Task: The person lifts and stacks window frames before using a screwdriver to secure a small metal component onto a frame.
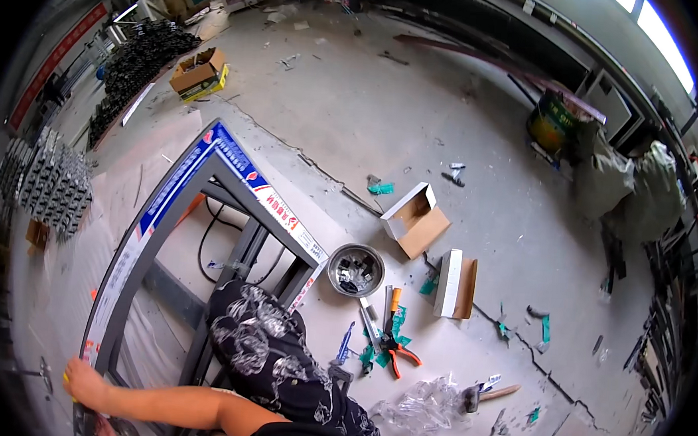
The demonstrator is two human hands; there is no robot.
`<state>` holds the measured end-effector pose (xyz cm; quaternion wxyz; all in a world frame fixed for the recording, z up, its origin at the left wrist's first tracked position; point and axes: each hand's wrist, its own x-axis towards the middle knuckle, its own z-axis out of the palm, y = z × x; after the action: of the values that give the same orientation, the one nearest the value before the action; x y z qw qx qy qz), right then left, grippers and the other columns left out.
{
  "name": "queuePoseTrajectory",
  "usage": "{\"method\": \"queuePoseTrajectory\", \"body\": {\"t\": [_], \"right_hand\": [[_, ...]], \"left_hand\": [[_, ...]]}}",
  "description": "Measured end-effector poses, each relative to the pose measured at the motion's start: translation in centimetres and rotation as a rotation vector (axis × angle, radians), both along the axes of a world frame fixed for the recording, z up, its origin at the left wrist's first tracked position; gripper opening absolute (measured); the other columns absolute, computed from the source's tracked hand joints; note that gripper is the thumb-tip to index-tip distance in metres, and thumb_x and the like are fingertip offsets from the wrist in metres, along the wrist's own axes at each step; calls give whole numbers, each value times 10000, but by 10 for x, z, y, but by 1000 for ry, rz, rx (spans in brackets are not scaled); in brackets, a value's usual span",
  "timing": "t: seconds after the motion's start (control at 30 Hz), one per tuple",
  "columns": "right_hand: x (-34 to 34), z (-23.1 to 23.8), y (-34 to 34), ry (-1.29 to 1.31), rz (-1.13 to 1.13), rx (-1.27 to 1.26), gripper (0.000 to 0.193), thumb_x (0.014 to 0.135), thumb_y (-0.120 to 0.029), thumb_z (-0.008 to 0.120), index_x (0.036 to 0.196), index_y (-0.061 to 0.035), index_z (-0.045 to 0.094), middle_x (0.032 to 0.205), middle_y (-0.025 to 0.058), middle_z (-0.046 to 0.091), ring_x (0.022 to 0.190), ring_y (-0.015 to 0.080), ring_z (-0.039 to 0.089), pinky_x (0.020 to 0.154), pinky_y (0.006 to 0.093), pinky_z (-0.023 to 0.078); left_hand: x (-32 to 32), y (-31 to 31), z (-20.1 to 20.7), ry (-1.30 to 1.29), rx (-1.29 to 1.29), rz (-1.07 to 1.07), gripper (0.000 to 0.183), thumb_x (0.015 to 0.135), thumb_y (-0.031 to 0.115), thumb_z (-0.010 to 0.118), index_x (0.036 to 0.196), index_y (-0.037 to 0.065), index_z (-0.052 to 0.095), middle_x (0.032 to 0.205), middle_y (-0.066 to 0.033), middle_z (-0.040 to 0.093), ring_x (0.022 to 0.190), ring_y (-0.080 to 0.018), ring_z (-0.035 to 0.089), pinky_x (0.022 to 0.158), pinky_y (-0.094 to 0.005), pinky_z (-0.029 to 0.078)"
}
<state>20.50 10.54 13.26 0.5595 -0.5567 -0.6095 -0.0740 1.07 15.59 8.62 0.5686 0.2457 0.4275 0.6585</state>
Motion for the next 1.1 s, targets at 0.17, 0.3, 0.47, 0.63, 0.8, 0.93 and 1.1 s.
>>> {"method": "queuePoseTrajectory", "body": {"t": [0.17, 0.3, 0.47, 0.63, 0.8, 0.93, 1.1], "right_hand": [[-4, -25, 0, -38, -16, -135, 182, 832, -225, 558, 740, -89, 636, 792, 65, 619, 772, 234, 562, 775, 343, 416], [-3, 15, -47, 189, 265, 1, 240, 570, -311, 629, 727, -134, 664, 802, 50, 626, 844, 247, 565, 771, 439, 416], [-104, 69, -44, 393, 149, 236, 101, 679, -226, 605, 686, -140, 657, 685, 46, 582, 734, 250, 542, 696, 436, 409], [-60, 60, -50, 445, 54, 160, 100, 697, -217, 599, 701, -138, 661, 658, 38, 575, 717, 251, 542, 682, 444, 401], [-29, 69, -72, 460, 110, 129, 103, 708, -216, 595, 709, -137, 661, 654, 31, 577, 712, 252, 542, 673, 451, 395], [-19, 78, -95, 422, 206, 113, 105, 717, -214, 592, 715, -135, 662, 650, 24, 578, 708, 254, 542, 665, 457, 391], [-10, 66, -132, 218, 334, 18, 108, 728, -213, 588, 722, -134, 662, 646, 17, 580, 703, 255, 543, 656, 464, 385]], "left_hand": [[131, -67, -43, 206, -244, -215, 460, 977, 233, 446, 1389, 32, 406, 1484, -204, 339, 1381, -355, 299, 1168, -544, 183], [177, -114, -68, 377, -429, -346, 475, 972, 248, 438, 1392, 29, 402, 1486, -206, 336, 1382, -360, 295, 1164, -554, 179], [239, -173, -89, 584, -580, -525, 493, 967, 266, 428, 1396, 25, 398, 1489, -207, 332, 1384, -366, 290, 1158, -566, 174], [325, -236, -170, 703, -790, -808, 512, 961, 285, 418, 1399, 21, 393, 1492, -209, 328, 1386, -373, 285, 1153, -578, 170], [350, -246, -183, 756, -827, -833, 532, 955, 304, 407, 1403, 17, 389, 1495, -210, 324, 1387, -379, 279, 1148, -591, 165], [346, -231, -158, 759, -780, -750, 548, 951, 318, 399, 1405, 14, 385, 1497, -212, 320, 1389, -385, 275, 1143, -601, 161], [305, -206, -89, 680, -654, -524, 568, 945, 337, 389, 1409, 9, 381, 1500, -213, 316, 1390, -391, 270, 1138, -613, 156]]}}
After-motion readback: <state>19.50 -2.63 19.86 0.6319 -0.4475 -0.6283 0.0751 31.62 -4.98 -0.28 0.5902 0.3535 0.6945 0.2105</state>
